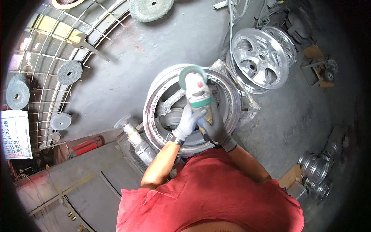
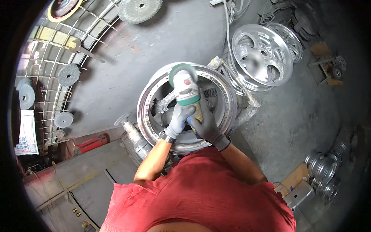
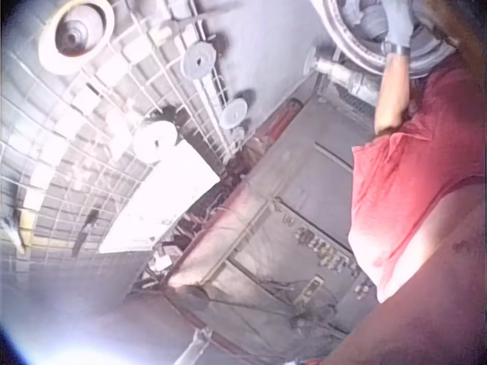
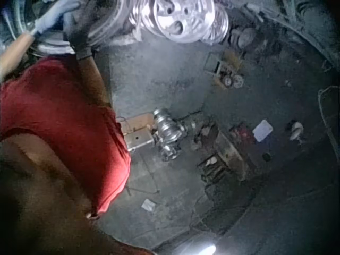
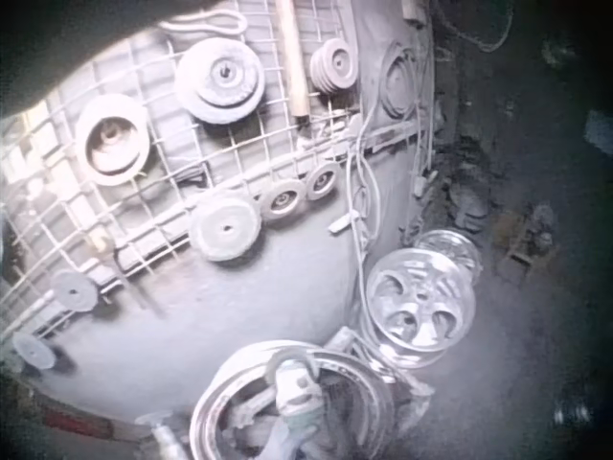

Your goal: The person uses a handheld electric polisher to smooth and shine the surface of a silver car wheel rim. They systematically move the tool across the rim's face and inner barrel, applying consistent pressure to refine the metal finish.

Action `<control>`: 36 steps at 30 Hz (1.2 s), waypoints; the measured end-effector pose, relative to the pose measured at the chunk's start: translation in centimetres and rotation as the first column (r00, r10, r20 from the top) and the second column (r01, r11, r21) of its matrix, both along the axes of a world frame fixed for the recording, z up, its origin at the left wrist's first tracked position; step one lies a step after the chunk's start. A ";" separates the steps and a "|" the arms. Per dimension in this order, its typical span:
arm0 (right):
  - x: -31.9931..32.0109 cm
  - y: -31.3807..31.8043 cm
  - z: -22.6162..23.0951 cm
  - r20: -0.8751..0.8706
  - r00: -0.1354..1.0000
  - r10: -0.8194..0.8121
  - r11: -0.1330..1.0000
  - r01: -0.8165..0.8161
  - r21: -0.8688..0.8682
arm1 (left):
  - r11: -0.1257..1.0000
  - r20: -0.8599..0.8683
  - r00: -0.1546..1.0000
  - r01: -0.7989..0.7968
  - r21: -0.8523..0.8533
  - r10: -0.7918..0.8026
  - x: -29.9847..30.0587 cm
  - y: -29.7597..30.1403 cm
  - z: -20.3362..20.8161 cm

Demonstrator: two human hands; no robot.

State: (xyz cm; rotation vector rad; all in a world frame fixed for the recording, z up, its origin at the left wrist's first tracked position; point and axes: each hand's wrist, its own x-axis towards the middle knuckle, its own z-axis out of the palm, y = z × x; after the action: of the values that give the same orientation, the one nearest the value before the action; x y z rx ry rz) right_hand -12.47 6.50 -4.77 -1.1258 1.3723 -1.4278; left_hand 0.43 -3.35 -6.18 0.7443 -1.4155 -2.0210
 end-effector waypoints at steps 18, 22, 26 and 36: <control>0.0 -1.3 -0.4 -0.161 0.980 0.113 0.987 -0.129 -0.096 | 0.988 -0.031 0.988 -0.152 -0.037 0.151 2.1 2.0 0.0; -0.2 -1.4 0.5 -0.193 0.965 0.178 0.972 -0.203 -0.119 | 0.967 -0.064 0.965 -0.255 -0.027 0.253 2.4 3.0 -0.1; -0.4 -0.4 1.4 -0.162 0.987 -0.004 0.996 -0.011 -0.089 | 0.997 -0.009 0.997 -0.076 -0.026 0.075 0.6 1.5 0.3; 0.4 1.4 -0.3 0.033 0.993 -0.117 0.986 0.112 0.126 | 0.996 0.132 0.990 0.067 -0.059 -0.059 -1.1 -0.1 2.3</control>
State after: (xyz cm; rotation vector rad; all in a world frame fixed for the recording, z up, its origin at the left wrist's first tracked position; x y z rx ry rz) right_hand -12.06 7.89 -5.04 -0.9465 1.4964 -1.4169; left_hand -0.65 -3.42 -3.87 0.8262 -1.5878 -1.9965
